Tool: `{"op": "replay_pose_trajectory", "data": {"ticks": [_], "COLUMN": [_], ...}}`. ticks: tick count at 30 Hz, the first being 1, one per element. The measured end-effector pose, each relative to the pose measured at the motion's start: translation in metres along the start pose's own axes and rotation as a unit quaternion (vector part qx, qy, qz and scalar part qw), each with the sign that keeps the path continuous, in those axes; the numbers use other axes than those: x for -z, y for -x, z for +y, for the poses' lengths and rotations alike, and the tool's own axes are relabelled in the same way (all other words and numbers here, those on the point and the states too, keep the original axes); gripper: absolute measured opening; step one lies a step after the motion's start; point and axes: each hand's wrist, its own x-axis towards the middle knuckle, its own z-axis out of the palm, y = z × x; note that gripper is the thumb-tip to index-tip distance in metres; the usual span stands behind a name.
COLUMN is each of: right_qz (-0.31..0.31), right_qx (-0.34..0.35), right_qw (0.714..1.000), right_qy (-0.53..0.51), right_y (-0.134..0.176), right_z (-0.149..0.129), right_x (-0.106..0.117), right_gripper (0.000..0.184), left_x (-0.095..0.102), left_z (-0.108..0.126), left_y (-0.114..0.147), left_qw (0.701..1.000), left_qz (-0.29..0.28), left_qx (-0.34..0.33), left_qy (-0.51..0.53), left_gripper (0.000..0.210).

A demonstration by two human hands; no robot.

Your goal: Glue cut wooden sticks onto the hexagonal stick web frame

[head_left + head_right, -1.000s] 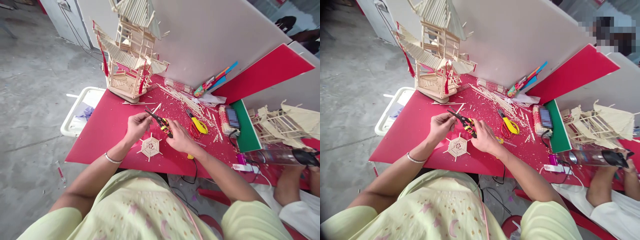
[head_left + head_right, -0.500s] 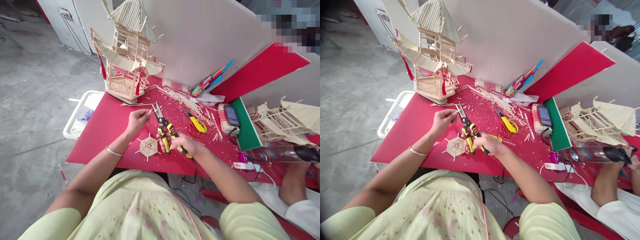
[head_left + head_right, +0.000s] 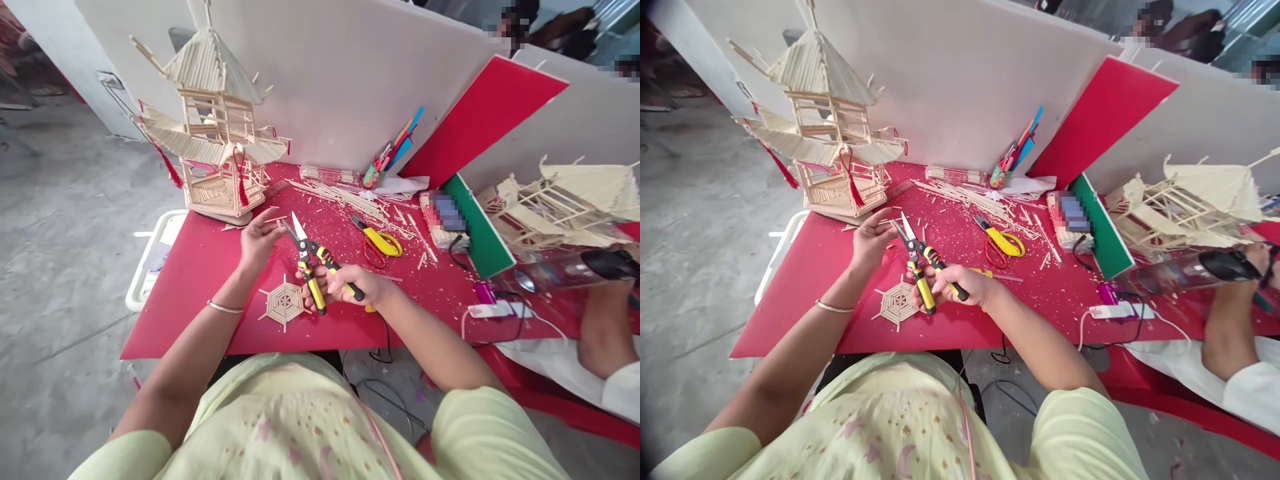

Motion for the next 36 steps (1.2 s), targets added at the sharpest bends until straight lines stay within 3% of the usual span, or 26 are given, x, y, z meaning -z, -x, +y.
{"op": "replay_pose_trajectory", "data": {"ticks": [2,3,5,6,8,10,12,15,17,22,27,31,36], "right_qz": [0.134,0.218,0.367,0.407,0.429,0.426,0.426,0.441,0.46,0.465,0.496,0.522,0.489], "right_qx": [0.019,0.017,-0.027,-0.061,-0.116,-0.123,-0.083,-0.034,-0.065,-0.212,-0.212,-0.209,-0.259], "right_qw": [0.974,0.931,0.794,0.734,0.673,0.662,0.666,0.684,0.691,0.649,0.628,0.607,0.621], "right_qy": [0.183,0.293,0.484,0.541,0.591,0.604,0.606,0.58,0.555,0.564,0.561,0.562,0.554], "right_y": [-0.005,-0.011,-0.029,-0.039,-0.059,-0.072,-0.072,-0.05,-0.025,0.025,0.025,0.005,0.004], "right_z": [-0.006,-0.009,-0.015,-0.016,-0.017,-0.016,-0.013,-0.01,-0.006,0.016,0.024,0.017,0.016], "right_x": [0.019,0.031,0.053,0.063,0.077,0.085,0.092,0.11,0.129,0.164,0.16,0.157,0.167], "right_gripper": [0.054,0.053,0.057,0.062,0.07,0.08,0.085,0.074,0.061,0.063,0.037,0.04,0.05], "left_x": [0.007,0.01,0.011,0.011,0.01,0.009,0.009,0.01,0.01,0.008,0.005,0.004,0.007], "left_z": [0.0,0.001,0.002,0.003,0.003,0.003,0.002,0.002,0.003,0.001,-0.003,-0.002,0.002], "left_y": [-0.001,0.001,0.006,0.009,0.015,0.018,0.019,0.019,0.019,0.02,0.021,0.022,0.023], "left_qw": [0.998,0.996,0.99,0.989,0.99,0.991,0.992,0.991,0.989,0.981,0.979,0.978,0.976], "left_qz": [0.014,-0.002,-0.03,-0.031,-0.003,0.015,0.012,-0.004,-0.021,-0.049,-0.052,-0.055,-0.055], "left_qx": [0.052,0.082,0.123,0.131,0.131,0.128,0.127,0.13,0.138,0.172,0.183,0.19,0.195], "left_qy": [0.011,0.026,0.055,0.059,0.044,0.027,0.024,0.038,0.049,0.076,0.077,0.07,0.076], "left_gripper": [0.049,0.046,0.043,0.042,0.04,0.039,0.037,0.035,0.036,0.045,0.047,0.042,0.038]}}
